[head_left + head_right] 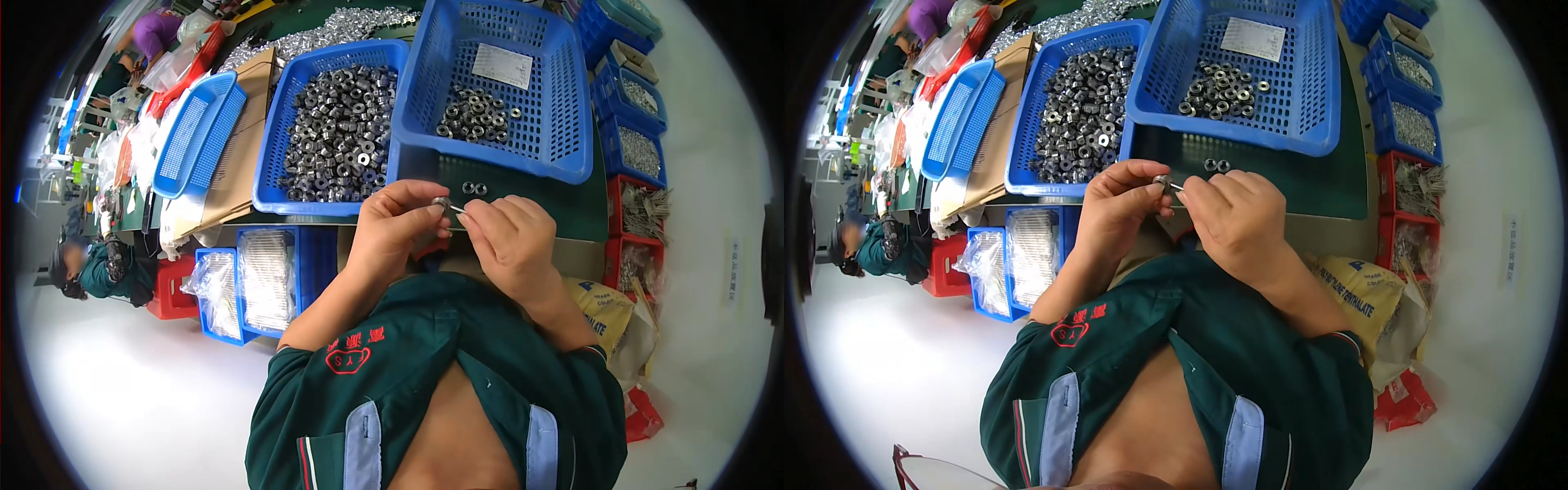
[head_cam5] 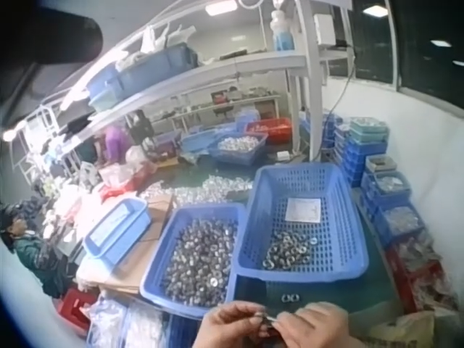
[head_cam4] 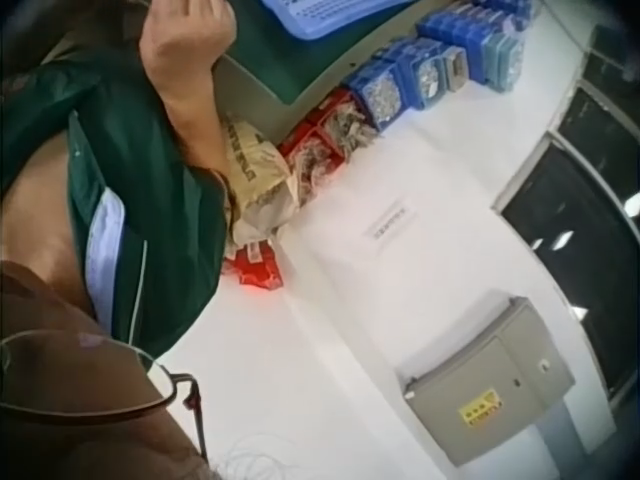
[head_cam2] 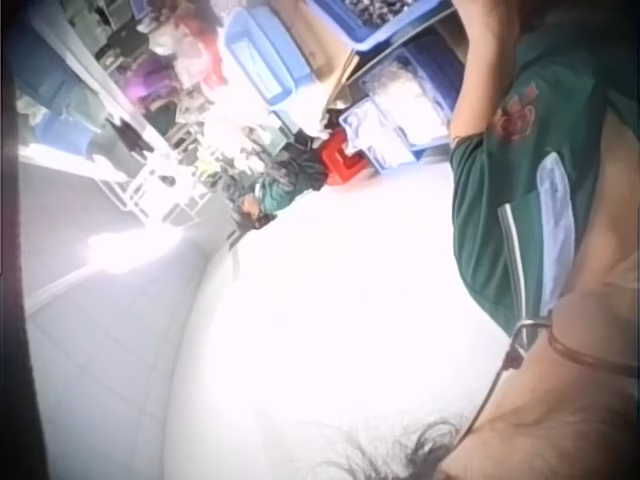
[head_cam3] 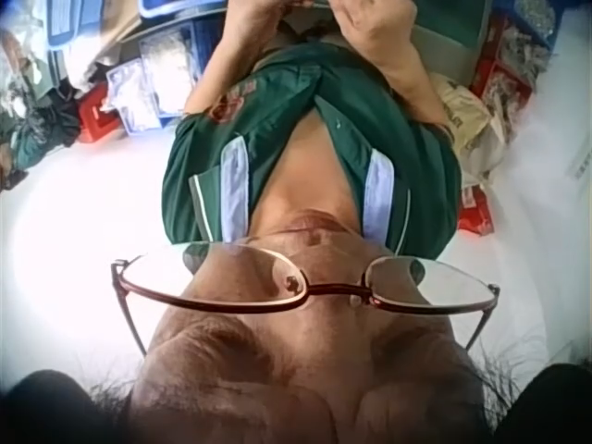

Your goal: Assembling small hardware components by placing metal rings onto metal shafts at a manufacturing workbench.

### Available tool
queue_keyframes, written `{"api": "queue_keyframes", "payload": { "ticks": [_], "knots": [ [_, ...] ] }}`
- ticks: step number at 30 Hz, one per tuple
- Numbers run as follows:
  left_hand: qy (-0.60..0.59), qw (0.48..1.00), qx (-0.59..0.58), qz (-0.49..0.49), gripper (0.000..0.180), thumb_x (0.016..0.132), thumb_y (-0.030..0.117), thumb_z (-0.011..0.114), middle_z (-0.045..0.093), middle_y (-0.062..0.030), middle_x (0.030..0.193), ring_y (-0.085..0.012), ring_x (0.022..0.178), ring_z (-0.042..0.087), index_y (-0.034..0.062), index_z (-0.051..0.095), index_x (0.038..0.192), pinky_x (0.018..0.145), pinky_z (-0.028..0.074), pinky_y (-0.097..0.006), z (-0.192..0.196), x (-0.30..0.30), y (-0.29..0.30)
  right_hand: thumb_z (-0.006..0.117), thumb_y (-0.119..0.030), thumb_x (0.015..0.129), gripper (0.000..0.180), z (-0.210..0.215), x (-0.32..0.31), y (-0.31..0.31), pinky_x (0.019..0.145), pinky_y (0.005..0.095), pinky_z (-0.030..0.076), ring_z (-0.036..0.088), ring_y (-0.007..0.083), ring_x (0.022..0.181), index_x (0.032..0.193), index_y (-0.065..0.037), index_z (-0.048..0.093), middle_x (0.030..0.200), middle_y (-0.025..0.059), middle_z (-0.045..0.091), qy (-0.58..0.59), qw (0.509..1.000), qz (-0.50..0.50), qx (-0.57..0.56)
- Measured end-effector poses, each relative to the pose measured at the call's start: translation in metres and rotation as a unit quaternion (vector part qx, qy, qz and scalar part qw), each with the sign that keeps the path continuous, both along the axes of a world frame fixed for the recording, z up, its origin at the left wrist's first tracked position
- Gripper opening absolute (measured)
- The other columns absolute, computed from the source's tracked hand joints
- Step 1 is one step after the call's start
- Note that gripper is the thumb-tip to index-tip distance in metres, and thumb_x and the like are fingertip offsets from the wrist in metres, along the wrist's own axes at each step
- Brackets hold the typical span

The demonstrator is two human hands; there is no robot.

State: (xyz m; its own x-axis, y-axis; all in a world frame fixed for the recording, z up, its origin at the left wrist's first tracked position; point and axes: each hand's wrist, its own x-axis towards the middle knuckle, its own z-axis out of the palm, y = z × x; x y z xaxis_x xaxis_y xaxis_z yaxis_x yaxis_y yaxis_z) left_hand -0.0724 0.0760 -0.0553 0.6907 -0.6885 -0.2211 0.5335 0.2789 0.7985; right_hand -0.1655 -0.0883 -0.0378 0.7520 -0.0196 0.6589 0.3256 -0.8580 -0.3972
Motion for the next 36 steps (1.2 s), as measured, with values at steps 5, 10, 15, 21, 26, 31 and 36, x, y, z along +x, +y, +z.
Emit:
{"api": "queue_keyframes", "payload": {
  "ticks": [5,10,15,21,26,31,36],
  "knots": [
    [-0.072,0.996,0.051,0.003,0.022,0.085,-0.006,0.061,0.067,-0.0102,0.095,-0.0157,0.079,0.067,-0.0043,0.063,0.107,0.071,0.057,-0.030,0.000,-0.002,0.002,0.064,-0.005,0.086,0.007,-0.013,0.001,0.002,0.047,0.0310,0.037,0.049,0.0165,0.049,0.082,-0.002,0.059,0.058,0.0050,0.050,0.093,0.967,0.036,0.234],
    [-0.115,0.991,0.066,0.001,0.022,0.086,-0.007,0.061,0.066,-0.0098,0.100,-0.0145,0.081,0.066,-0.0038,0.063,0.108,0.074,0.057,-0.030,-0.003,-0.002,0.004,0.059,-0.011,0.093,0.015,-0.016,0.001,-0.003,0.045,0.0225,0.033,0.046,0.0025,0.051,0.082,-0.003,0.060,0.059,-0.0034,0.051,0.319,0.782,0.063,0.532],
    [-0.139,0.988,0.073,0.014,0.022,0.086,-0.007,0.061,0.067,-0.0093,0.097,-0.0146,0.080,0.066,-0.0041,0.063,0.108,0.074,0.057,-0.029,-0.002,-0.002,0.004,0.062,-0.012,0.091,0.015,-0.021,0.002,0.006,0.047,0.0263,0.038,0.050,0.0099,0.050,0.081,-0.002,0.058,0.060,-0.0008,0.054,0.282,0.821,0.037,0.494],
    [-0.102,0.992,0.070,-0.009,0.021,0.087,-0.003,0.061,0.066,-0.0059,0.090,-0.0114,0.079,0.065,-0.0034,0.063,0.108,0.074,0.056,-0.027,-0.004,0.003,0.007,0.069,-0.007,0.076,0.013,-0.032,0.014,0.002,0.050,0.0346,0.042,0.053,0.0272,0.056,0.078,-0.006,0.057,0.065,0.0077,0.053,-0.041,0.997,0.029,0.060],
    [-0.033,0.997,0.047,-0.042,0.022,0.086,-0.003,0.061,0.067,-0.0075,0.088,-0.0119,0.077,0.065,-0.0040,0.063,0.108,0.070,0.055,-0.027,-0.002,0.008,0.009,0.071,-0.010,0.072,0.016,-0.026,0.016,-0.003,0.049,0.0341,0.041,0.052,0.0226,0.056,0.078,-0.008,0.057,0.064,0.0040,0.049,-0.085,0.995,0.030,-0.043],
    [-0.028,0.995,0.061,-0.069,0.022,0.084,-0.003,0.061,0.068,-0.0082,0.085,-0.0119,0.074,0.064,-0.0033,0.064,0.105,0.066,0.052,-0.024,0.008,0.007,0.009,0.072,-0.012,0.072,0.016,-0.015,0.014,-0.007,0.048,0.0340,0.041,0.052,0.0227,0.056,0.080,-0.008,0.059,0.063,0.0038,0.047,-0.068,0.997,0.046,-0.014],
    [-0.067,0.977,0.154,-0.130,0.019,0.078,-0.006,0.064,0.068,-0.0088,0.088,-0.0127,0.070,0.062,-0.0039,0.065,0.098,0.064,0.051,-0.024,0.004,0.008,0.008,0.071,-0.011,0.076,0.013,-0.004,0.008,-0.013,0.050,0.0352,0.042,0.055,0.0263,0.056,0.081,-0.007,0.060,0.064,0.0067,0.053,0.014,0.998,0.063,0.027]
  ]
}}
